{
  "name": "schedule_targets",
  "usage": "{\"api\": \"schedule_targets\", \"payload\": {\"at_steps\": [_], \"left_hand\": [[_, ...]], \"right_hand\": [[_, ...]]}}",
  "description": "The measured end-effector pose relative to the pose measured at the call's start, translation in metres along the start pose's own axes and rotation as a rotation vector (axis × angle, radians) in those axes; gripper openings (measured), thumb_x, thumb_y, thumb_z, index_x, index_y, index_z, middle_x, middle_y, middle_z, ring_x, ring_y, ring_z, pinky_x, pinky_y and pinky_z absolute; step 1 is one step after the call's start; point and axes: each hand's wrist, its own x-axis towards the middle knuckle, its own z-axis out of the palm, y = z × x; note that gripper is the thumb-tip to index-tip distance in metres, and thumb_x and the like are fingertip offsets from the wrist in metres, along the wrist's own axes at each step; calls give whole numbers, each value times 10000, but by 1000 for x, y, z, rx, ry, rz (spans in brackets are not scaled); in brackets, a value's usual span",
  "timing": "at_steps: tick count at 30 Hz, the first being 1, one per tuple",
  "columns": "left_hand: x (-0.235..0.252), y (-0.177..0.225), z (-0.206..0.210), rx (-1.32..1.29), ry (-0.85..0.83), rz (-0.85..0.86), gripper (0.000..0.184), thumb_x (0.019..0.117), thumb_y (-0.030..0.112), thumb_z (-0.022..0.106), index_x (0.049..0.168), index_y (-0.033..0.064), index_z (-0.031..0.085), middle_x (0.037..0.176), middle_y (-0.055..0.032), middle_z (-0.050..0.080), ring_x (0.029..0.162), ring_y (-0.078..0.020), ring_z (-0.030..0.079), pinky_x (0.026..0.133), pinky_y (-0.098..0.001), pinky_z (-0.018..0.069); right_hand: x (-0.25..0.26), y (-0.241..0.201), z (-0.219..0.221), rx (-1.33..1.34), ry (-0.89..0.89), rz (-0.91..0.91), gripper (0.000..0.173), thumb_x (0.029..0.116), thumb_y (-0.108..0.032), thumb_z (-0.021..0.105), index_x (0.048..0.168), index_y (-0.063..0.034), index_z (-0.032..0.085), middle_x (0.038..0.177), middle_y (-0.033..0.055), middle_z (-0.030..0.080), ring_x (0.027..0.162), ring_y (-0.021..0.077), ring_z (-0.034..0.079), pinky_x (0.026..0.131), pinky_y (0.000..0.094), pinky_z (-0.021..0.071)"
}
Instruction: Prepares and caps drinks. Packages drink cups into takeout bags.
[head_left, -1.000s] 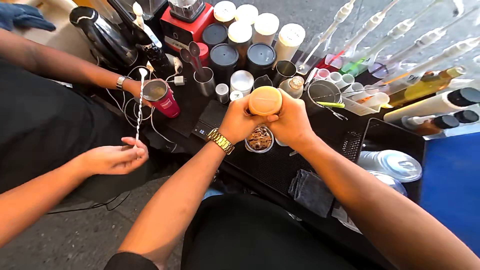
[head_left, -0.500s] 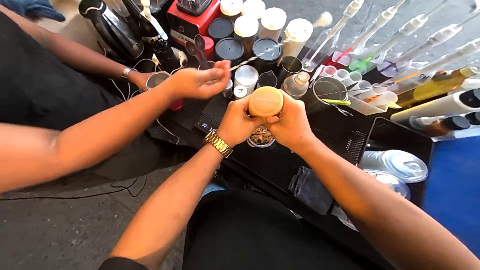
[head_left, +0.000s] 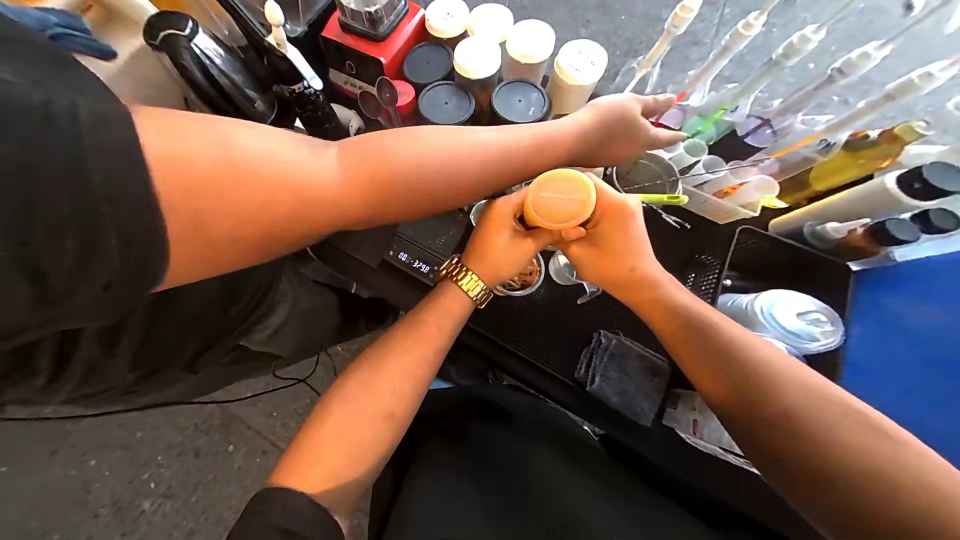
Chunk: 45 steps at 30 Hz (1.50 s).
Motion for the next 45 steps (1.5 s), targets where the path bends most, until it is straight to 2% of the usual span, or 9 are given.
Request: {"api": "schedule_targets", "payload": {"at_steps": [8,13,21,25,30,34,39,43,45], "left_hand": [[-32,-81,14,-16,229,209,421,788,67,857,1162,-30,689,1037,-82,756,996,-67,717,937,-250,585],[-20,-75,17,-18,208,238,366,812,79,844,1133,-21,697,1003,-74,756,952,-55,719,907,-241,585],[-6,-66,14,100,-16,184,636,825,253,870,1361,38,607,1154,-84,738,1067,-122,713,975,-334,584],[-13,-64,-11,-38,12,149,792,852,288,830,1504,27,465,1465,-138,572,1354,-192,557,1133,-383,482],[-51,-94,-47,-161,115,73,451,982,199,681,1390,52,557,1327,-98,662,1198,-213,662,1000,-382,578],[-71,-153,-41,-296,144,-12,356,950,178,701,1257,5,648,1192,-134,721,1081,-283,709,946,-428,605],[-87,-176,-13,-354,83,-202,288,923,34,654,1176,-98,620,1116,-173,724,1002,-279,729,908,-412,619],[-84,-176,-8,-303,-59,-195,278,940,6,639,1196,-99,614,1133,-173,720,996,-245,734,903,-386,622],[-76,-176,-11,-268,-70,-157,284,943,12,634,1201,-104,608,1137,-174,715,992,-228,731,903,-372,618]], "right_hand": [[-11,-15,11,115,-11,-42,401,745,-15,782,1121,7,645,938,104,742,872,152,739,806,339,612],[-6,-11,0,80,32,-46,383,756,-30,774,1114,11,645,942,112,739,884,147,736,820,331,604],[-23,-2,6,228,174,50,418,772,-51,768,1157,15,618,1029,46,729,970,11,698,904,205,576],[-47,17,21,533,402,300,562,762,-138,883,1227,-4,597,1113,65,732,1039,152,720,948,367,618],[-91,21,43,972,887,874,430,909,-96,746,1295,-86,556,1144,85,713,965,212,724,794,399,638],[-112,27,46,1274,1270,1253,393,1032,-284,589,1340,-58,501,1131,167,641,963,277,679,804,445,607],[-116,11,-26,1304,1424,1173,351,1051,-367,499,1203,-51,521,1024,152,652,865,255,693,753,399,621],[-112,28,-135,829,1067,1034,347,1047,-437,499,1186,-131,586,961,48,694,807,170,696,698,367,611],[-96,57,-197,381,782,1090,431,991,-371,630,1271,-45,588,996,119,695,835,225,698,734,428,607]]}}
